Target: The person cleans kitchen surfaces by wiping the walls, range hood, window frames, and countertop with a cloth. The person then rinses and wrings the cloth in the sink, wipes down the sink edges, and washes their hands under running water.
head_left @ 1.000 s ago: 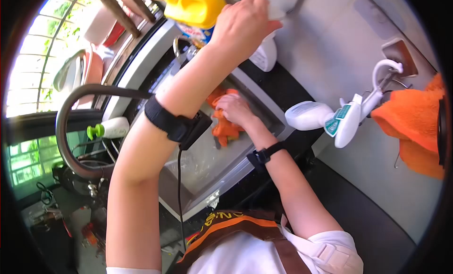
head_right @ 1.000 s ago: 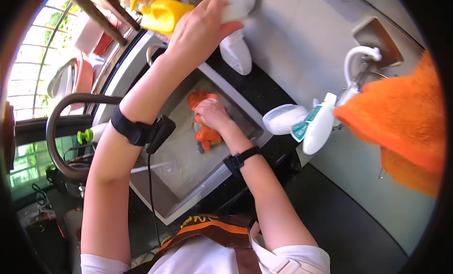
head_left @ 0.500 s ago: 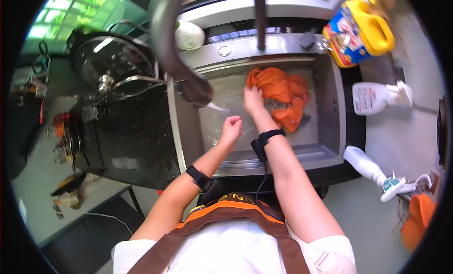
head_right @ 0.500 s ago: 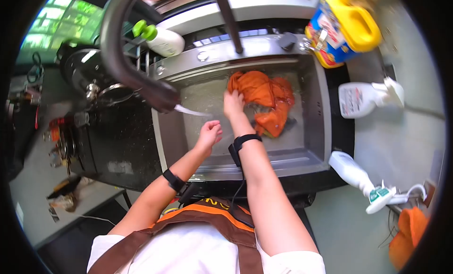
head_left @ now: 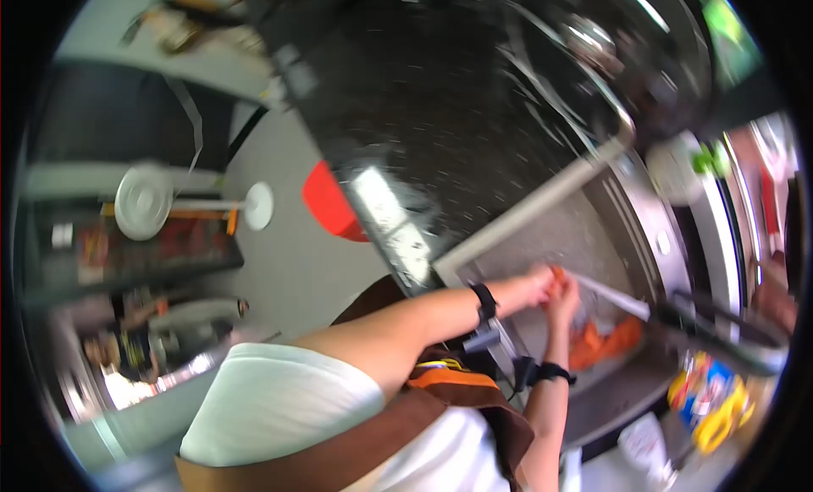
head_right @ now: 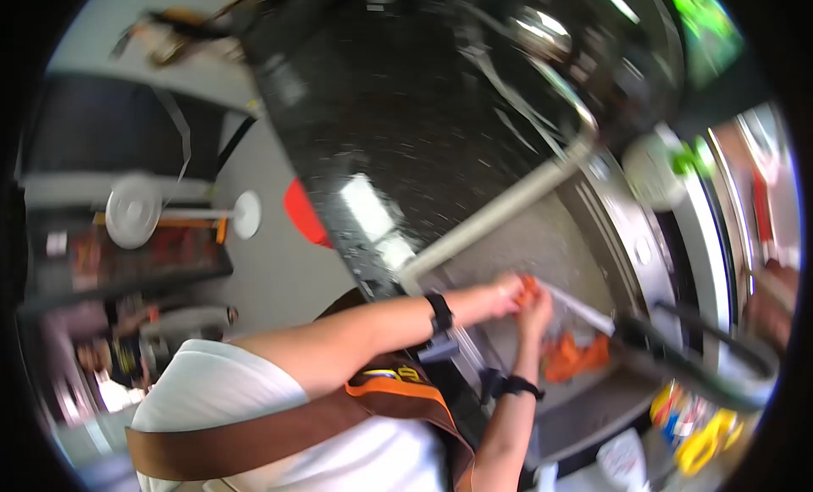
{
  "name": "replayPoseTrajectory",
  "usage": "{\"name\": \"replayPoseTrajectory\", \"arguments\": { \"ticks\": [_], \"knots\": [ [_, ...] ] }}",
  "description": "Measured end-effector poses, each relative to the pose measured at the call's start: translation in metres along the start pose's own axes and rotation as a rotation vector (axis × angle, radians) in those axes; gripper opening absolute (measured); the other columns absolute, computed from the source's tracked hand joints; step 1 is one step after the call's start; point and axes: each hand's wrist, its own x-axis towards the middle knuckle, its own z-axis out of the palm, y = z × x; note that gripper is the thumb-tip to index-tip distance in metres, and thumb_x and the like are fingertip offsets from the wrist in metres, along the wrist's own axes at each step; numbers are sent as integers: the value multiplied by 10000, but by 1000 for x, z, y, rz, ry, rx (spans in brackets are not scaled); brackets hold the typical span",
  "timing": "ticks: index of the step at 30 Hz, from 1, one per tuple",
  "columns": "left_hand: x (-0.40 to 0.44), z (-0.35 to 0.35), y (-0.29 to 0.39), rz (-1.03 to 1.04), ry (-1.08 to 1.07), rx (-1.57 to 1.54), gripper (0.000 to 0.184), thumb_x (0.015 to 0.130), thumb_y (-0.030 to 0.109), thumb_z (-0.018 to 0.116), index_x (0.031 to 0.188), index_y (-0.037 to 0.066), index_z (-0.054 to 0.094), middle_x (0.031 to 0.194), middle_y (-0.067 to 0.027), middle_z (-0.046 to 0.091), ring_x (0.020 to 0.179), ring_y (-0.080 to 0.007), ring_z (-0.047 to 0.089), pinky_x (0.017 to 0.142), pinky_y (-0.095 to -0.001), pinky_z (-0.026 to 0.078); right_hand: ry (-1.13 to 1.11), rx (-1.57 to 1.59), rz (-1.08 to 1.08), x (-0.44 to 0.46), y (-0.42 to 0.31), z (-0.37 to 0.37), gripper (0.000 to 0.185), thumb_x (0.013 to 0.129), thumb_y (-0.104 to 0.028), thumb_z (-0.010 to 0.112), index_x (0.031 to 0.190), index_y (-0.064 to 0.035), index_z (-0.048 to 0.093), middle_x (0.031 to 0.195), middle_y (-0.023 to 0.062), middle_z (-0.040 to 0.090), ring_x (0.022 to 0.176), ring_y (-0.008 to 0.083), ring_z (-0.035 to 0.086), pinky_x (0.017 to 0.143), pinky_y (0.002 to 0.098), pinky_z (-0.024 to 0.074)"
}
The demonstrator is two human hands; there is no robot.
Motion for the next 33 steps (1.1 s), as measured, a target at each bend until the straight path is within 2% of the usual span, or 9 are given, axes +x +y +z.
{"name": "replayPoseTrajectory", "arguments": {
  "ticks": [3,10,13,17,19,21,23,27,33],
  "knots": [
    [-58,21,19,26,-113,193,234,858,341,536,970,158,629,876,-41,632,813,-212,595,685,-469,485,-121,-377,54,25,46,-29,327,794,-53,664,1106,26,610,1027,166,683,899,256,662,784,366,540],
    [9,10,-33,63,-227,88,444,850,594,579,941,160,567,845,-60,596,814,-225,544,654,-543,414,-797,51,-61,-15,-81,-107,84,889,-85,564,951,-30,553,944,77,610,850,172,596,734,319,531],
    [-41,27,-30,-8,56,128,533,778,678,609,987,190,557,976,-59,591,976,-230,500,728,-558,399,-704,442,148,-14,-92,-117,210,910,-195,553,1076,-68,534,1065,120,586,915,224,593,791,364,517],
    [-90,30,29,-578,-695,140,726,700,697,665,1222,240,452,1336,-96,426,1190,-336,392,878,-616,366,-432,901,402,-28,-100,-142,371,928,-335,536,1227,-120,495,1202,174,555,994,305,584,851,421,503],
    [-121,42,41,-646,-608,93,748,749,625,682,1323,249,385,1469,-99,274,1302,-402,286,930,-674,330,-277,1097,374,-32,-122,-108,442,923,-397,523,1279,-147,452,1233,193,539,1022,364,568,857,444,500],
    [-127,59,25,-200,-826,77,635,802,550,657,1297,234,415,1461,-118,278,1300,-438,296,955,-679,338,-120,1251,318,-39,-149,-69,513,917,-459,510,1332,-174,409,1263,213,523,1051,422,552,862,468,497],
    [-119,89,-18,353,-120,55,516,846,259,649,1309,231,425,1490,-114,236,1285,-412,358,912,-498,513,-38,1383,227,-45,-159,-44,586,911,-522,497,1384,-201,367,1294,233,507,1079,481,536,868,491,494],
    [-131,45,4,-365,-867,-303,321,878,279,633,1160,135,576,1246,-145,554,957,-237,622,715,-313,552,-118,1260,169,-37,-91,-73,597,935,-431,517,1425,-137,341,1278,186,534,1075,335,577,901,511,476],
    [-169,36,2,-119,-734,452,220,864,330,668,886,122,603,688,24,596,524,-57,503,429,-186,343,-504,703,369,-26,-99,-106,395,959,-225,551,1283,-5,496,684,35,596,615,116,595,585,260,517]
  ]
}}
